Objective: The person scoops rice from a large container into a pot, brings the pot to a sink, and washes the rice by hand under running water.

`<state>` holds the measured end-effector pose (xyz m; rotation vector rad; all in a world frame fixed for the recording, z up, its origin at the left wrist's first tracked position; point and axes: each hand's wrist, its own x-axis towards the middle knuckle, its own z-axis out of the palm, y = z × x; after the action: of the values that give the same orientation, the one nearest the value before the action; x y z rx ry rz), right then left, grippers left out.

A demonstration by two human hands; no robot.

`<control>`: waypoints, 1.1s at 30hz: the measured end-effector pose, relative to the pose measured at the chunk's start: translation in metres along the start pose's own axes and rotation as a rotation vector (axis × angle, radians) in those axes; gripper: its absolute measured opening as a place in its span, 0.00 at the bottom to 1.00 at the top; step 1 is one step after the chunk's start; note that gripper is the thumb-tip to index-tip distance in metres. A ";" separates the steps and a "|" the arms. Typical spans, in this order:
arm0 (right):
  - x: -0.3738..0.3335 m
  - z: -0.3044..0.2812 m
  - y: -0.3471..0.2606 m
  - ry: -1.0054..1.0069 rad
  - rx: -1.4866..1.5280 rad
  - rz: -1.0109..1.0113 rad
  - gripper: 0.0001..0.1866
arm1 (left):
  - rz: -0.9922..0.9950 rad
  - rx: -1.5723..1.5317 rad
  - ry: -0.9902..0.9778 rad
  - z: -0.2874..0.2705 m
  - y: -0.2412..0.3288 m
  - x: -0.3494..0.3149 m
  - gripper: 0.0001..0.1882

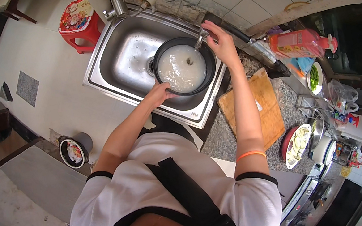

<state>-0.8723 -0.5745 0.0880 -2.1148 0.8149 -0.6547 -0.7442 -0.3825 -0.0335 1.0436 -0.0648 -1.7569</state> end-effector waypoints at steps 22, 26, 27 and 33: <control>-0.036 0.089 0.010 0.322 0.609 0.546 0.22 | 0.123 -0.085 0.118 -0.071 0.012 -0.119 0.32; -0.043 0.170 -0.041 -0.017 0.450 0.442 0.16 | 0.182 -0.157 0.170 -0.122 0.024 -0.184 0.32; -0.044 0.201 -0.048 -0.046 0.220 0.187 0.14 | 0.211 -0.173 0.210 -0.125 0.038 -0.206 0.31; 0.009 0.316 -0.174 -0.552 0.459 0.337 0.10 | 0.311 -0.128 0.383 -0.223 0.060 -0.305 0.32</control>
<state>-0.5967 -0.3450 0.0457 -1.5714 0.6110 -0.0508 -0.5281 -0.0772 0.0440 1.1888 0.1188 -1.2463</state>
